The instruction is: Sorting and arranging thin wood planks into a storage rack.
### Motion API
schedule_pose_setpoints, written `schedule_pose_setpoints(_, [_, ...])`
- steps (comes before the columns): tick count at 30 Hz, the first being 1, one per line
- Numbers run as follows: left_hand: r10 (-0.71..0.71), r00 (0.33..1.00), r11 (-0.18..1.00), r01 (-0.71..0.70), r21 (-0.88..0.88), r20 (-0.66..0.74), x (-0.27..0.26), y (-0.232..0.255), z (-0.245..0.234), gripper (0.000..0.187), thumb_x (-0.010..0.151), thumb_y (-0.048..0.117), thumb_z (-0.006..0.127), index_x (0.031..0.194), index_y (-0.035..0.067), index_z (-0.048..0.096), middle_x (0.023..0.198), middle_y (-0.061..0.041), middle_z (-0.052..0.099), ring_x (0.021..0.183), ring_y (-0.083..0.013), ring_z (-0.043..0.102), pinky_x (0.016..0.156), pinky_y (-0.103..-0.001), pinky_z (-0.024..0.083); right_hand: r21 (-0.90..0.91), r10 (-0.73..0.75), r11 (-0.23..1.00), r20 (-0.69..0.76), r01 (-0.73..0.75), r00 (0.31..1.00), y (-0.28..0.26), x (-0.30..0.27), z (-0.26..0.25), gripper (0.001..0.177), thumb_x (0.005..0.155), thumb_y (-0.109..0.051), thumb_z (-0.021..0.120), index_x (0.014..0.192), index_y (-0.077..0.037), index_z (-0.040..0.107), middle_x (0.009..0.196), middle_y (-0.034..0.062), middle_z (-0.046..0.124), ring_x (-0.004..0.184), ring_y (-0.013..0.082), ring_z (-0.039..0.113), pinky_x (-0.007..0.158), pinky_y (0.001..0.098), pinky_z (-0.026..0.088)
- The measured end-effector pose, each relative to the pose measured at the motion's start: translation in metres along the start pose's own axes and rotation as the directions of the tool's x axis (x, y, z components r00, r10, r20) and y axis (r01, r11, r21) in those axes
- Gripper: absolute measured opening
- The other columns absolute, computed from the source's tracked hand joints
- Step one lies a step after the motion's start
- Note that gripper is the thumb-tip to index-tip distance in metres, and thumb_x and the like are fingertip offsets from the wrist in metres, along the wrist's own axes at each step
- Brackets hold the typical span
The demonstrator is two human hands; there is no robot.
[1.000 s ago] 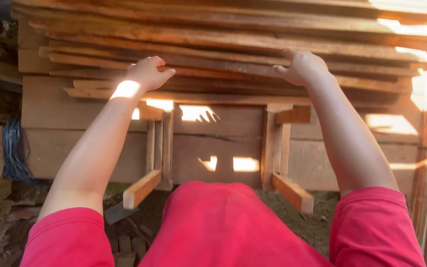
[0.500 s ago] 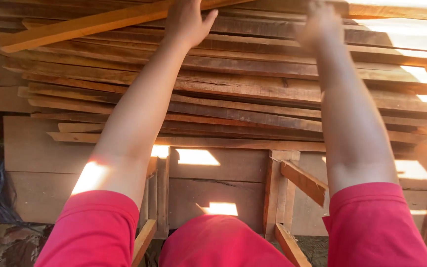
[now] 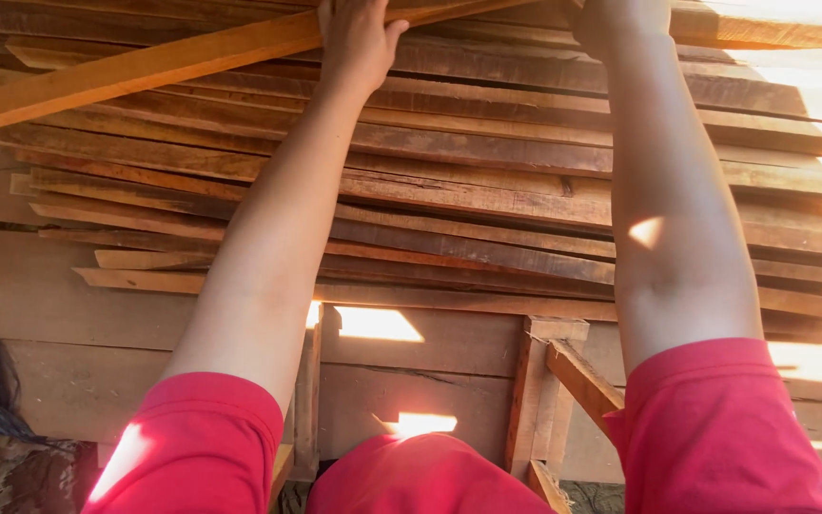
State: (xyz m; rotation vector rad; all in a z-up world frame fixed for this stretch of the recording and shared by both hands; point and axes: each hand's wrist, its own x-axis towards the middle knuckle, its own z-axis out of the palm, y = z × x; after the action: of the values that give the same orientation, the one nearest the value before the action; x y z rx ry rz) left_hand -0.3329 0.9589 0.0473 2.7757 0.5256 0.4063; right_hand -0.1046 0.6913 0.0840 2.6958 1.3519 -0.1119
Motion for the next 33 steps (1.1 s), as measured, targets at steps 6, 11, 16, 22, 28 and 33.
schedule_pose_setpoints(6, [0.071,0.996,0.994,-0.066,-0.092,0.051,-0.059,-0.013,-0.059,0.036,0.101,0.021,0.074,0.133,0.011,0.062,0.131,-0.006,0.068,0.115,-0.0293,0.060,0.104,-0.050,0.031,0.013,-0.055,0.998,0.010,0.055,0.998,-0.001,-0.040,-0.060,0.065,0.091,-0.059,0.082,0.125,-0.004,0.074,0.100,0.0146,0.077,0.079,0.0329,0.073,0.073,0.0454,0.060])
schedule_pose_setpoints(11, [0.172,0.985,0.973,-0.169,-0.158,0.000,-0.107,0.012,-0.104,0.037,0.100,0.018,0.078,0.132,0.008,0.063,0.130,-0.007,0.068,0.112,-0.0313,0.059,0.101,-0.046,0.035,0.092,-0.146,0.986,0.097,0.137,0.984,0.000,-0.105,-0.068,0.052,0.099,-0.060,0.071,0.102,-0.009,0.077,0.104,0.0109,0.078,0.089,0.0364,0.071,0.090,0.0464,0.051])
schedule_pose_setpoints(16, [0.128,0.939,0.991,-0.112,-0.068,0.320,-0.134,0.035,-0.114,0.041,0.101,0.020,0.068,0.139,0.007,0.059,0.138,-0.010,0.064,0.126,-0.0308,0.056,0.111,-0.055,0.029,-0.111,0.006,0.990,0.654,0.088,0.756,-0.044,-0.156,-0.114,0.036,0.115,-0.042,0.047,0.115,-0.016,0.073,0.092,0.0032,0.072,0.057,0.0118,0.049,0.057,0.0211,0.053])
schedule_pose_setpoints(22, [-0.232,0.877,0.971,0.180,0.160,0.421,-0.160,0.047,-0.116,0.036,0.105,0.024,0.056,0.138,0.010,0.060,0.142,-0.009,0.058,0.132,-0.0319,0.048,0.112,-0.059,0.029,-0.012,-0.111,0.993,0.271,0.118,0.956,-0.050,-0.197,-0.056,0.041,0.094,-0.055,0.067,0.130,-0.034,0.072,0.128,-0.0103,0.070,0.113,0.0182,0.062,0.098,0.0390,0.054])
schedule_pose_setpoints(28, [-0.276,0.813,0.960,0.210,0.183,0.513,-0.170,0.043,-0.126,0.062,0.099,0.040,0.064,0.149,0.007,0.045,0.152,-0.011,0.046,0.137,-0.0374,0.043,0.108,-0.058,0.039,0.078,-0.018,0.997,0.379,-0.013,0.925,-0.087,-0.206,-0.076,0.076,0.094,-0.070,0.060,0.142,-0.011,0.058,0.140,0.0127,0.061,0.122,0.0345,0.061,0.104,0.0533,0.051])
schedule_pose_setpoints(33, [-0.205,0.794,0.972,0.098,0.213,0.572,-0.161,0.057,-0.116,0.088,0.095,0.046,0.068,0.160,0.006,0.025,0.166,-0.013,0.028,0.150,-0.0340,0.024,0.119,-0.057,0.026,0.090,0.002,0.996,0.178,-0.018,0.984,-0.096,-0.202,-0.022,0.103,0.081,-0.070,0.072,0.155,-0.007,0.040,0.158,0.0137,0.042,0.139,0.0365,0.041,0.110,0.0526,0.037])
